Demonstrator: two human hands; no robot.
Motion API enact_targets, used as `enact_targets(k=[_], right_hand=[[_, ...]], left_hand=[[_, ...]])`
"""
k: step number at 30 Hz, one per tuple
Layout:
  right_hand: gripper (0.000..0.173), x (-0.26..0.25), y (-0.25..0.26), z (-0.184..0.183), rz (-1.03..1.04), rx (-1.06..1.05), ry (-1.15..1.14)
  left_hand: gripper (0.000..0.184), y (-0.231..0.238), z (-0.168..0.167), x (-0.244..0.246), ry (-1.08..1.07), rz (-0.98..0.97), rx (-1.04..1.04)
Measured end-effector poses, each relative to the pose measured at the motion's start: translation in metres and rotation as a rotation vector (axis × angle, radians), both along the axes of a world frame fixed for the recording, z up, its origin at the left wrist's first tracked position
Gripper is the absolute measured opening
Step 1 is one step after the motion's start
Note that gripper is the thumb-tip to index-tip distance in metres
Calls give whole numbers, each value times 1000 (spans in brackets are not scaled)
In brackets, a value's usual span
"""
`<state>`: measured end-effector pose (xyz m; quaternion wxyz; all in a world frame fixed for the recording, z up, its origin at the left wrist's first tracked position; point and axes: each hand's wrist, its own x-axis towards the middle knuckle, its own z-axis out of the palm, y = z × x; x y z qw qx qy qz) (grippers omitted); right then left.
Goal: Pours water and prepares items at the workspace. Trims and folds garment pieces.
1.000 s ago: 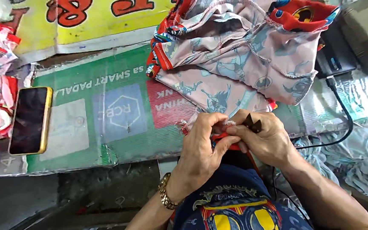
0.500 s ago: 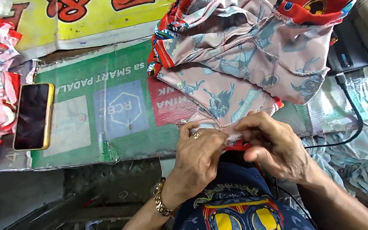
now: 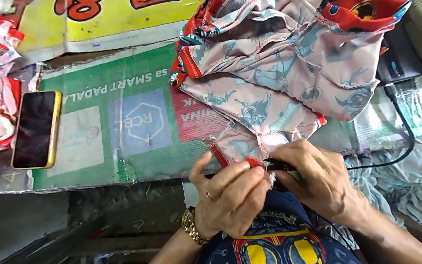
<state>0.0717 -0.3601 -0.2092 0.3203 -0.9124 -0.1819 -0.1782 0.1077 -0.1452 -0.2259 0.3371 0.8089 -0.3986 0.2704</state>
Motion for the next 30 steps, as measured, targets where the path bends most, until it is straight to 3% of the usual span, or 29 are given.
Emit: enact_targets(k=[7, 17, 21, 24, 27, 30], right_hand=[[18, -4, -4, -4, 21, -91, -201], [16, 1, 0, -5, 60, -28, -108], [20, -20, -17, 15, 369, -143, 224], [25, -19, -37, 25, 673, 119, 401], [39, -6, -36, 30, 489, 319, 340], [34, 3, -15, 24, 104, 16, 152]], left_hand=[[7, -5, 3, -4, -138, 33, 59], [7, -9, 7, -6, -75, -56, 16], [15, 43, 40, -5, 209, -65, 176], [45, 95, 58, 11, 486, -151, 469], [34, 83, 62, 14, 459, -40, 309], [19, 28, 55, 21, 333, 38, 100]])
